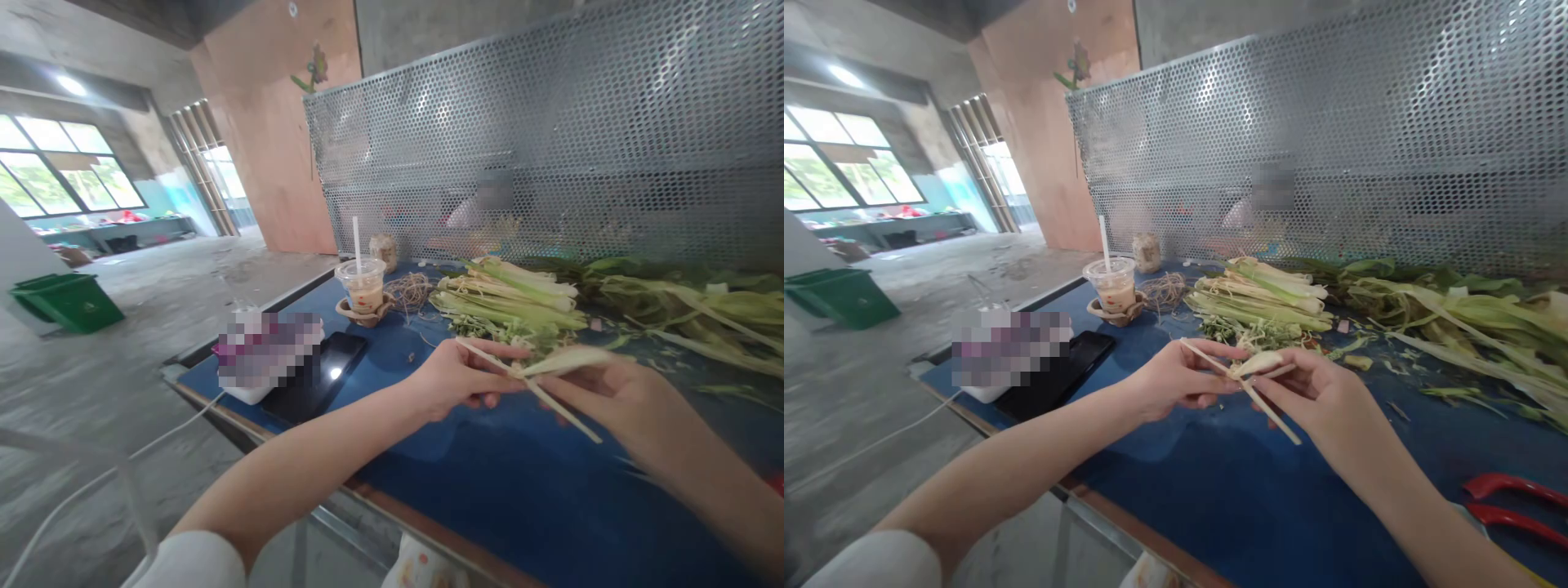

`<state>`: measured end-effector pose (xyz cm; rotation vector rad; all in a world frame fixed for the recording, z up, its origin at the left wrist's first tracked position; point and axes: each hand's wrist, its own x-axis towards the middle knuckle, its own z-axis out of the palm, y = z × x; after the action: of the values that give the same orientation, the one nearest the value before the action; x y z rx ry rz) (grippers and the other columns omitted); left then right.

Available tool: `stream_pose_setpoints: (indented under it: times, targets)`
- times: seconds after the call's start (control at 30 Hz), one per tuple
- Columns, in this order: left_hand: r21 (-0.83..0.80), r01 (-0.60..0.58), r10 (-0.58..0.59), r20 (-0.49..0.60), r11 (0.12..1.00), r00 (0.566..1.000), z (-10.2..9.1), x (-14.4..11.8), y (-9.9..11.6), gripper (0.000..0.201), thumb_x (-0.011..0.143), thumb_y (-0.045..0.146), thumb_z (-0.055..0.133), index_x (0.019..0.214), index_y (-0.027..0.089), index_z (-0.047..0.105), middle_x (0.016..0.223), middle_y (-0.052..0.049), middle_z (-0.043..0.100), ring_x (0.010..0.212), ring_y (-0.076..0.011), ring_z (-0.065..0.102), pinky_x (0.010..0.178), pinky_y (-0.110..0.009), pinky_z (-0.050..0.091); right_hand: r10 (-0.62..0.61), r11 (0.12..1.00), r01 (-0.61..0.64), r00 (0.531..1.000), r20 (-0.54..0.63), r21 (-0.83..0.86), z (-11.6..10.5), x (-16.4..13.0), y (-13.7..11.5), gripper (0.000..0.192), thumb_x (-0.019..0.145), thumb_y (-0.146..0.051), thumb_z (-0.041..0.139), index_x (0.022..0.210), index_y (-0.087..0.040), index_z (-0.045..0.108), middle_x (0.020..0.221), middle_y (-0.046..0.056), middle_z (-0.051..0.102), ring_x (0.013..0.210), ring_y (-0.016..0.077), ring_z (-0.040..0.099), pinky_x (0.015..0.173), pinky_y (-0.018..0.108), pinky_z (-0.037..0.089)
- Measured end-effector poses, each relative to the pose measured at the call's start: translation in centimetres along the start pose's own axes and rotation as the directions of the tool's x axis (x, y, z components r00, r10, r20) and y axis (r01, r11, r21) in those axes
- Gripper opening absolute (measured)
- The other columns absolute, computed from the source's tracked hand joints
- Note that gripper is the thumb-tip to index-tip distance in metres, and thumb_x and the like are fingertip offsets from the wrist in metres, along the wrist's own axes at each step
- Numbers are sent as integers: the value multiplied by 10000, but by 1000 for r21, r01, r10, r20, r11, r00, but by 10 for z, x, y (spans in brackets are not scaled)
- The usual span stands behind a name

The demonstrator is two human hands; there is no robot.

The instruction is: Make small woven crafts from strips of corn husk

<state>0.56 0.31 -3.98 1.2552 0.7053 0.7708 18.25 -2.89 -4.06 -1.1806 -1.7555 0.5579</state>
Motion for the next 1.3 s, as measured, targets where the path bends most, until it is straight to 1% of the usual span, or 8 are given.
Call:
stream_pose_setpoints:
  times: [0.1,0.13,0.23,0.37,0.57,1.03,1.2,1.3]
  targets:
    - [-105,37,-34,31,994,999,4,-3,3,379,560,206,760,914,126,650,499,59,499,348,5,354,332,-141,173,224,961,-234,971,82,146,1,-3,-4,221,719,-416,596,744,-199,560,463,-21,587,374,140,549,362,244,459]
    - [-140,58,-52,44,988,998,5,-4,5,345,568,202,755,888,122,650,492,65,477,344,11,337,332,-138,155,224,965,-228,974,46,129,1,-4,-4,228,723,-424,591,751,-201,554,477,-21,582,393,142,553,374,246,456]
    - [-212,126,-114,68,969,991,7,-7,10,282,588,168,741,847,113,646,479,79,418,336,26,296,337,-130,105,-47,991,35,995,-90,-132,-1,-3,0,177,729,-372,598,795,-209,576,772,46,646,658,192,629,551,299,504]
    - [-243,185,-178,53,952,983,8,-7,14,270,588,138,737,839,101,645,454,95,356,321,34,260,333,-127,77,-506,766,412,860,-67,-492,-7,-2,4,108,771,-248,560,876,-222,566,966,79,583,929,228,559,797,377,435]
    - [-246,199,-200,21,949,980,6,-7,15,276,575,140,745,831,110,646,487,81,396,319,44,248,328,-123,69,-606,579,573,778,163,-580,-14,-4,-6,121,742,-190,562,854,-235,567,901,50,617,834,224,554,750,396,372]
    - [-284,233,-238,20,930,971,2,-6,19,150,630,113,694,767,90,637,541,64,462,301,58,245,293,-105,64,-555,638,630,775,303,-443,-29,-2,-4,377,781,-349,541,1130,-209,524,1010,84,635,967,247,528,831,412,392]
    - [-242,245,-246,28,939,969,1,-5,16,226,604,124,717,817,102,645,531,68,448,309,51,247,301,-107,81,-576,650,626,776,257,-431,-26,1,-5,224,833,-181,479,990,-261,617,944,32,660,896,177,569,793,342,425]
    - [-150,206,-207,7,967,978,3,-6,11,297,575,177,747,850,127,647,479,83,413,311,33,255,309,-115,96,-540,744,548,830,139,-383,-20,0,-7,139,803,-198,531,807,-251,659,852,28,672,842,182,589,778,353,431]
